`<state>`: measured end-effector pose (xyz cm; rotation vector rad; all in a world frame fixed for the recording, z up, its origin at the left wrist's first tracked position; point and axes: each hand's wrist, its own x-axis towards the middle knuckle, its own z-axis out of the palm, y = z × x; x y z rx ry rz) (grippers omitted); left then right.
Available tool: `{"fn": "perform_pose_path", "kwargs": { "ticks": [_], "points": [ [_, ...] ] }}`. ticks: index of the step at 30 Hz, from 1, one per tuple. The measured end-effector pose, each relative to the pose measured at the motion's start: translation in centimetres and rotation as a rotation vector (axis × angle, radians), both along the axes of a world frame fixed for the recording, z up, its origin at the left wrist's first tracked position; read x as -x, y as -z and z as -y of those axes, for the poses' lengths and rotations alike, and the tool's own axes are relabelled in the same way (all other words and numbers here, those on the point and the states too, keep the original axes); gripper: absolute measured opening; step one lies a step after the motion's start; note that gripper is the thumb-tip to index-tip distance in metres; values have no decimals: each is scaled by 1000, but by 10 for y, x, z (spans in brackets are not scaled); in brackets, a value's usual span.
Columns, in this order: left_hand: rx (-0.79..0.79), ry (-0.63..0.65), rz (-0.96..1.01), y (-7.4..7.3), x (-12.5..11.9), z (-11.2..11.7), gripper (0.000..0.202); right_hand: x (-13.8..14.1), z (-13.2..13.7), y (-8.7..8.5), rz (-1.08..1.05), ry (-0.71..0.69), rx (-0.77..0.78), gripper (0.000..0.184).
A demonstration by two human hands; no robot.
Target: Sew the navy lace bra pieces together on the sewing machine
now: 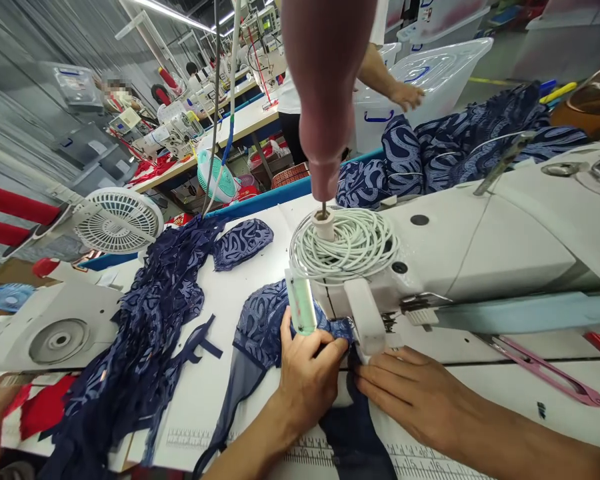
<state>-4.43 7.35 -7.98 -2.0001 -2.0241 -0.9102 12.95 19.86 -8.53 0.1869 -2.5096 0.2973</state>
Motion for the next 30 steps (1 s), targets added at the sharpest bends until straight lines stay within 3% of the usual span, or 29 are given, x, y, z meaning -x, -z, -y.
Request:
{"fn": "perform_pose_path", "kwargs": {
  "ticks": [5, 12, 20, 30],
  "points": [
    [30, 17, -103, 1, -2, -1, 28, -2, 1, 3, 18, -14, 5, 32],
    [86, 56, -253, 5, -9, 9, 35, -9, 8, -6, 34, 60, 59, 32],
    [156, 9, -339, 10, -9, 12, 35, -5, 0, -12, -14, 46, 84, 43],
    [235, -35, -375, 3, 9, -14, 31, -8, -6, 17, 130, 143, -68, 65]
  ]
}}
